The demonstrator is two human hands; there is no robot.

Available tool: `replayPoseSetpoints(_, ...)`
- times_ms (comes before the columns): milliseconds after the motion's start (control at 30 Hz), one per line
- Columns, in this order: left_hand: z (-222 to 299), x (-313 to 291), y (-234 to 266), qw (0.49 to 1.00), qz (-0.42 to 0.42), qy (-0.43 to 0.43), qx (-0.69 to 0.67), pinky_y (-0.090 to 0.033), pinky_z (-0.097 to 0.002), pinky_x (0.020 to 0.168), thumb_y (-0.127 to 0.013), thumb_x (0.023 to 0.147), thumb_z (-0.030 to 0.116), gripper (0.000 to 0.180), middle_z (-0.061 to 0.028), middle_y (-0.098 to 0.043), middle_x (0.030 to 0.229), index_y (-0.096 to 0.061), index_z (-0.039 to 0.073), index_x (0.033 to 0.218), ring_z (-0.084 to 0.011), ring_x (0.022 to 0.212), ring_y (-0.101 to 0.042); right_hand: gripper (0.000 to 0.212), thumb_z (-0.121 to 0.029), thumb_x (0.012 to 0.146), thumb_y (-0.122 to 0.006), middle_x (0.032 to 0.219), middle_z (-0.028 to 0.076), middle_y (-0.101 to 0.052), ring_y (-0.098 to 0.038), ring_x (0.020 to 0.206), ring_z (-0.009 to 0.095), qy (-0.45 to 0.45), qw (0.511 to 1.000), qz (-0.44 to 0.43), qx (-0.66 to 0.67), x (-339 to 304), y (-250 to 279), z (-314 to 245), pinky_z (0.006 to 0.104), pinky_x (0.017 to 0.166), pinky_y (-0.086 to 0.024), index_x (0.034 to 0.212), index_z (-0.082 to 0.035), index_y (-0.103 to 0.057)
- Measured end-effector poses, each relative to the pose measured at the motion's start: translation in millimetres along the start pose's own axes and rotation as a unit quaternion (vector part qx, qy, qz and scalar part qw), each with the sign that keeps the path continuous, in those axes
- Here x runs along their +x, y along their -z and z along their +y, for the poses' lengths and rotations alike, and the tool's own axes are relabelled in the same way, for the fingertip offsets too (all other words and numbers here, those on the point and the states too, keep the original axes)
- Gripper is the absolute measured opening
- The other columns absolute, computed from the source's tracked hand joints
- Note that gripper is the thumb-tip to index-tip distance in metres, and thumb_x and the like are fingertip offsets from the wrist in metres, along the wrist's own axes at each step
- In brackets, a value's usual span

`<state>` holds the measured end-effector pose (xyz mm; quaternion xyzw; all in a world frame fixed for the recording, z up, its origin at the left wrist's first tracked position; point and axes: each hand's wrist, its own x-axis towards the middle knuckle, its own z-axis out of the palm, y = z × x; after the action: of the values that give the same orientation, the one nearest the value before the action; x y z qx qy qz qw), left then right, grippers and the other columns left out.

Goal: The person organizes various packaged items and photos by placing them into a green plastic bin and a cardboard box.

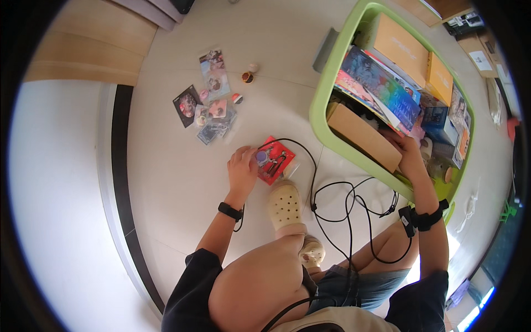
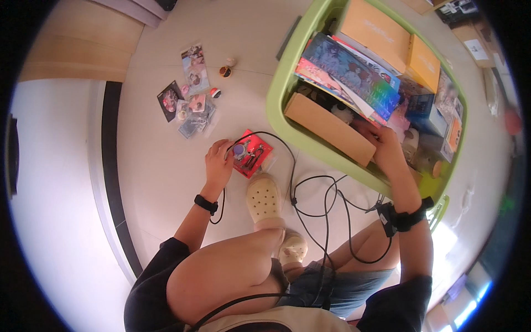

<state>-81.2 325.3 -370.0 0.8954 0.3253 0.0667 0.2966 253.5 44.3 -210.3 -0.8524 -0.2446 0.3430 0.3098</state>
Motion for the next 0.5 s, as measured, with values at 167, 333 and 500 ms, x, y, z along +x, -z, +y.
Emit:
replayPoseSetpoints(167, -24.9, -10.5, 15.3, 1.000, -0.004, 0.028, 0.004, -0.043, -0.0458, 0.094, -0.061, 0.089, 0.011, 0.029, -0.0072, -0.064, 0.122, -0.065, 0.013, 0.117, -0.0302, 0.113, -0.059, 0.023, -0.015, 0.100, -0.057, 0.100, 0.012, -0.073, -0.067, 0.089, 0.020, 0.003, 0.976, 0.088, -0.199, -49.3, -0.1, -65.1, 0.0319, 0.080, -0.051, 0.112, -0.001, -0.071)
replayPoseSetpoints(333, -23.1, -1.1, 12.5, 0.998, -0.027, 0.054, -0.008, -0.042, -0.0459, 0.095, -0.068, 0.088, 0.021, 0.032, -0.0073, -0.064, 0.119, -0.065, 0.012, 0.119, -0.0303, 0.113, -0.059, 0.020, -0.015, 0.099, -0.058, 0.087, 0.012, -0.071, -0.066, 0.077, 0.024, -0.031, 0.964, 0.251, -0.083, -79.0, -10.5, -46.3, 0.0323, 0.071, -0.049, 0.095, -0.001, -0.073)
replayPoseSetpoints(500, -1.4, 8.1, -1.3, 0.998, 0.029, -0.003, 0.059, -0.046, -0.0449, 0.088, -0.077, 0.083, 0.028, 0.041, -0.0068, -0.063, 0.116, -0.064, 0.013, 0.118, -0.0284, 0.106, -0.062, 0.016, -0.006, 0.096, -0.060, 0.082, 0.010, -0.068, -0.064, 0.073, 0.020, 0.089, 0.923, 0.340, -0.157, -78.6, -21.8, -51.4, 0.0296, 0.067, -0.048, 0.087, 0.001, -0.070)
